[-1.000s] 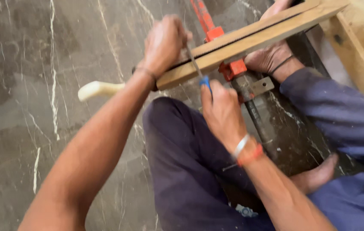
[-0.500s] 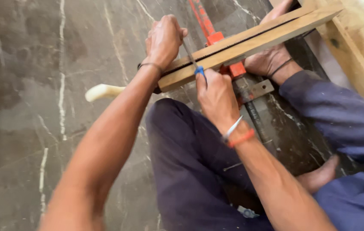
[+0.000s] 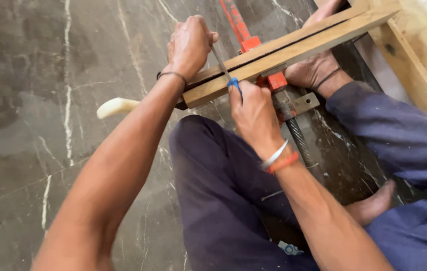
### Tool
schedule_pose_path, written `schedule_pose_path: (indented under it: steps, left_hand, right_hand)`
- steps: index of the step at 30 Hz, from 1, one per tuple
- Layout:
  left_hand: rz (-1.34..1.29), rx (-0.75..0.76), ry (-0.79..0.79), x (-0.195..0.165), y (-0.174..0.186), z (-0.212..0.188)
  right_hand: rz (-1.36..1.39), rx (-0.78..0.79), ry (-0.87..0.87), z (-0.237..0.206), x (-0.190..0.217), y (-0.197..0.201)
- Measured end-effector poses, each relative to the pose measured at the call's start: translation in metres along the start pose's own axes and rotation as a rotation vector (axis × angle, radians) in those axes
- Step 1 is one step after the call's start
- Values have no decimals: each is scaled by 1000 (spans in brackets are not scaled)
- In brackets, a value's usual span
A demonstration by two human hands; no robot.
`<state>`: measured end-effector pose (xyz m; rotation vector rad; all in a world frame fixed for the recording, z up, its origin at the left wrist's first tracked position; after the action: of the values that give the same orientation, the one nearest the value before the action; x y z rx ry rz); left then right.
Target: The person sits on the floor with a wooden frame bar held in a red F-clamp and files the wood edge using a blue-handled file, making repeated filing strokes while steadying the frame with the other hand.
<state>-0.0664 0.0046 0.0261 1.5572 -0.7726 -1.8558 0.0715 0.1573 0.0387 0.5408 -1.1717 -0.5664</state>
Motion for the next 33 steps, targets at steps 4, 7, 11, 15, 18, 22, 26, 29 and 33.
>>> schedule_pose_path:
  steps: [4,7,11,15,18,22,26,29,33]
  left_hand:
    - [-130,47,42,-3,-1,-10]
    - [-78,4,-86,-9,-15,-38]
    - [78,-164,-310,-16,-8,-24]
    - [26,25,115,9,0,9]
    - [-199,105,134,1,-4,-9]
    - [-10,-19,-111,-16,-10,-42]
    - [31,-62,-80,-6,-5,-19]
    - [17,-15,28,1,3,5]
    - [-59,-4,-3,-11,4,4]
  right_hand:
    - [32,16,-21,-14,11,15]
    - [16,28,-110,-48,7,28]
    - [-19,-18,35,-28,6,15]
    - [-5,-13,-14,10,-1,-4]
    - [-7,5,-39,-8,3,6]
    - [7,52,-157,-47,1,23]
    - [-48,-28,28,-17,14,15]
    - [-29,-6,-6,10,12,4]
    - [36,-7,-72,1,9,20]
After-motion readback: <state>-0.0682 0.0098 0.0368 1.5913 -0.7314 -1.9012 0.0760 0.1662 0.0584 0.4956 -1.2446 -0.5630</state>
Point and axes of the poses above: each hand's wrist, its own z-axis towards the middle knuckle, its own y-axis out of the back of the hand, x = y × z, the point moved 7 cm from there along z, towards the middle knuckle
